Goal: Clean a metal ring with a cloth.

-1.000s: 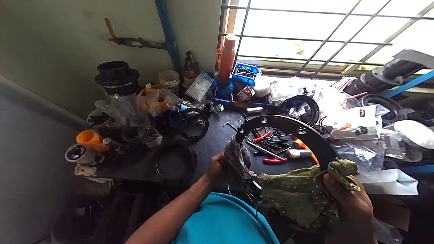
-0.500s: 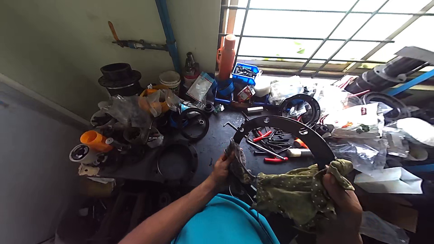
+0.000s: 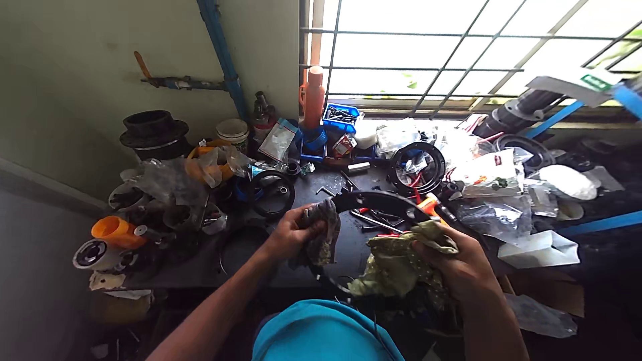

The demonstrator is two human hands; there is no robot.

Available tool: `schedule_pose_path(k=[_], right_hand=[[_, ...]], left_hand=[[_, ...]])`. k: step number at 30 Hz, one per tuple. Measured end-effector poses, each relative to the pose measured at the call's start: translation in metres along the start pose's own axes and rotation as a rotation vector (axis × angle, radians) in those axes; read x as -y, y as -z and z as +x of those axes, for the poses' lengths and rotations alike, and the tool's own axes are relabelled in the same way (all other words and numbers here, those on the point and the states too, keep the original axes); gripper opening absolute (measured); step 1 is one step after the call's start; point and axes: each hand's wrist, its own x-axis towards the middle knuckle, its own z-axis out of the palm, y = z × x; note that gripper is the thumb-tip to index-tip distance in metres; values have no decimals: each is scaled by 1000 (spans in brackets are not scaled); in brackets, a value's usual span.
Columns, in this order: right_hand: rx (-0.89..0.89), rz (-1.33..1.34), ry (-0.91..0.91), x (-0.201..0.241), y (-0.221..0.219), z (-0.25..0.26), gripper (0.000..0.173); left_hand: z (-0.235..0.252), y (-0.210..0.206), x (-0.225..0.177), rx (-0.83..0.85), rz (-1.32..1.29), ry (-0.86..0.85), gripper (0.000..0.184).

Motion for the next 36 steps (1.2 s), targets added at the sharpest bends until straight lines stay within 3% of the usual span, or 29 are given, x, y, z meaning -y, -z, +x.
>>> schedule_pose_path(k=[5, 9, 14, 19, 22, 27, 30, 32, 34, 36], right_hand=[[164, -400, 234, 10, -13, 15, 22], [20, -478, 300, 14, -25, 21, 24], [-13, -542, 380, 34, -13, 35, 23], [-2, -713, 562, 36, -16, 35, 23], [-19, -741, 581, 30, -24, 35, 18], [69, -426, 467, 14, -14, 37, 33], [97, -25, 471, -17, -10, 37, 28], [61, 105, 460, -34, -14, 33, 23], [-85, 259, 379, -44, -17, 30, 16], [-376, 488, 237, -49, -10, 32, 16]], left_hand=[[7, 0, -34, 222, 460, -161, 24], [11, -8, -57, 175, 698, -303, 26], [11, -15, -84, 139, 788, -340, 28], [10, -19, -76, 174, 763, -314, 25], [10, -25, -72, 182, 817, -283, 25], [15, -24, -71, 165, 832, -340, 26], [13, -21, -63, 114, 748, -315, 27], [11, -19, -53, 102, 671, -250, 28], [11, -15, -46, 105, 621, -253, 29], [11, -10, -42, 104, 606, -292, 30]])
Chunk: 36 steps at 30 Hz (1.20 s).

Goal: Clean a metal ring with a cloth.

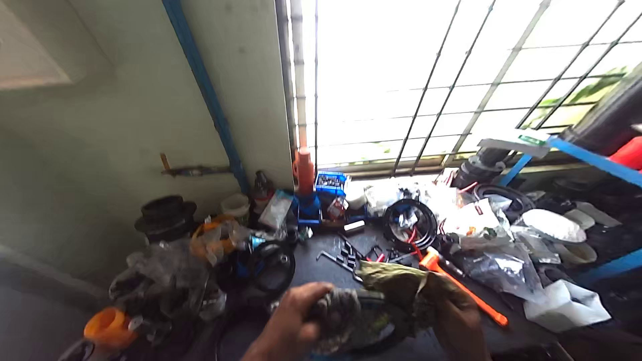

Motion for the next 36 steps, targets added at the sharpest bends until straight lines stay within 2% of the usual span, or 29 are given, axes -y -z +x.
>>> schedule_pose_path(k=[2, 4, 6, 7, 9, 10, 12, 17, 21, 23, 25, 27, 31, 33, 36], right_hand=[[-255, 91, -64, 18, 6, 5, 27], [-289, 93, -83, 45, -4, -1, 33], [-86, -66, -37, 51, -22, -17, 24], [73, -233, 44, 43, -33, -26, 19], [399, -602, 285, 22, -56, -35, 24], [477, -763, 420, 11, -62, -35, 29], [523, -845, 477, -2, -56, -31, 32], [460, -442, -9, -40, -12, -45, 38], [233, 184, -288, -60, -21, -78, 36], [163, 265, -331, -57, -28, -87, 35], [163, 157, -287, -45, -30, -82, 34], [238, 25, -213, -34, -27, -70, 32], [541, -298, -133, -10, -20, -42, 25], [706, -502, -82, 8, -30, -32, 24], [853, -821, -59, 39, -54, -29, 25]], left_hand=[[-3, 2, 2, 19, 19, 16, 31], [-5, 0, -1, 44, 56, 49, 31], [-2, -6, -7, 77, 112, 79, 30], [-1, -10, -9, 90, 138, 83, 30], [1, -16, -14, 91, 173, 71, 31], [0, -17, -14, 87, 179, 67, 31], [-2, -14, -14, 79, 177, 67, 29], [-9, 2, -17, 2, 43, 116, 27], [-18, 5, -19, -126, -136, 112, 26], [-22, 7, -18, -146, -208, 112, 26], [-26, 11, -17, -105, -229, 134, 25], [-27, 16, -17, -54, -189, 152, 24], [-23, 13, -15, 107, -53, 124, 26], [-21, 7, -16, 185, 36, 97, 28], [-27, -8, -15, 226, 68, 94, 31]])
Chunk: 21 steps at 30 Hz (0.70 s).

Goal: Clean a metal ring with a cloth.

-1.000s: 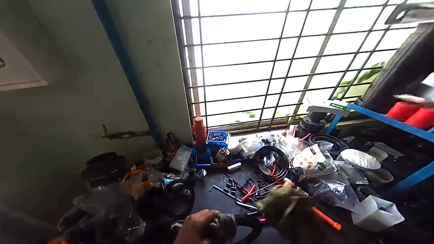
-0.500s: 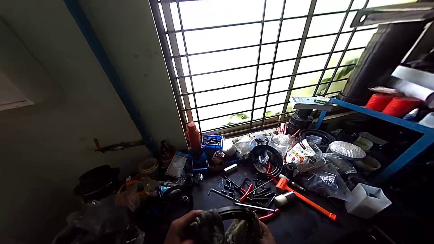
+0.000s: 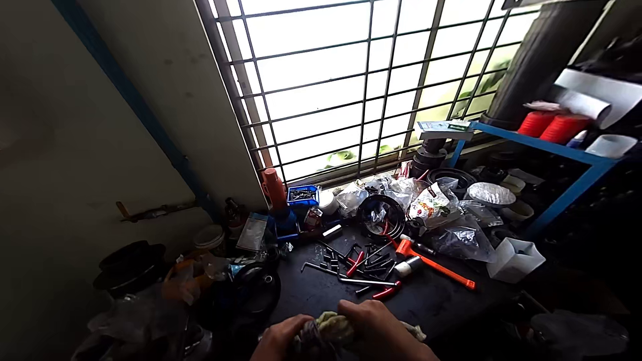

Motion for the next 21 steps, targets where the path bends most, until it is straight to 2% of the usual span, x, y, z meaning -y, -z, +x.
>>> schedule_pose_path(k=[2, 4, 8, 10, 12, 14, 16, 21], right_hand=[[39, -93, -13, 12, 6, 3, 26], [-16, -42, 49, 6, 9, 3, 26], [-247, 378, 156, -39, 1, -5, 20], [-399, 670, 190, -54, -22, -12, 17], [-517, 799, 226, -55, -42, -17, 18], [-520, 802, 235, -49, -47, -22, 17], [-418, 720, 237, -44, -39, -27, 16], [-176, 296, 296, -22, -10, -19, 27]], left_hand=[[-5, -8, 3, -60, -42, -14, 31], [-9, -12, 2, -156, -86, -40, 31], [-19, -3, -3, -365, -272, -81, 27], [-25, 1, 1, -442, -383, -115, 26], [-30, 3, 6, -470, -459, -148, 28], [-36, 6, 12, -432, -485, -159, 30], [-41, 12, 18, -337, -450, -136, 28], [-41, 8, 7, -90, -326, -57, 31]])
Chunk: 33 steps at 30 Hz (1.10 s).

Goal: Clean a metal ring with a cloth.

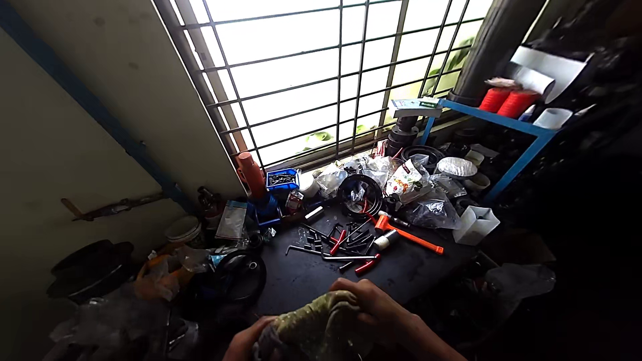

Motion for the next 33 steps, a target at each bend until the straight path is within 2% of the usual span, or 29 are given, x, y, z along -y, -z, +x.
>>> schedule_pose_path(k=[4, 6, 8, 9, 12, 14, 18, 22, 28, 33], right_hand=[[227, -144, 21, 17, -14, 13, 23], [239, -193, 52, 23, -25, 17, 20], [89, -188, 28, 19, -26, 20, 11], [-29, -163, -42, 15, -20, 21, 9], [-360, -13, -350, -4, 16, 25, 16], [-445, 132, -408, -15, 25, 23, 20], [-567, 356, -389, 2, 24, 18, 25], [-559, 321, -296, 38, 38, 23, 21], [-651, 538, -588, 47, 36, 20, 32], [-719, 609, -664, 46, 39, 21, 37]], left_hand=[[13, -14, -4, 170, 201, 34, 33], [16, -22, -6, 213, 277, 42, 32], [17, -26, -8, 180, 335, 48, 29], [17, -26, -7, 160, 343, 51, 31], [13, -25, -1, 59, 310, 58, 34], [11, -22, 7, -45, 283, 48, 33], [18, -19, 12, -135, 184, 52, 33], [22, -26, 23, -75, 177, 129, 38], [30, -21, 22, 100, 303, 361, 43], [38, -18, 18, 251, 308, 478, 42]])
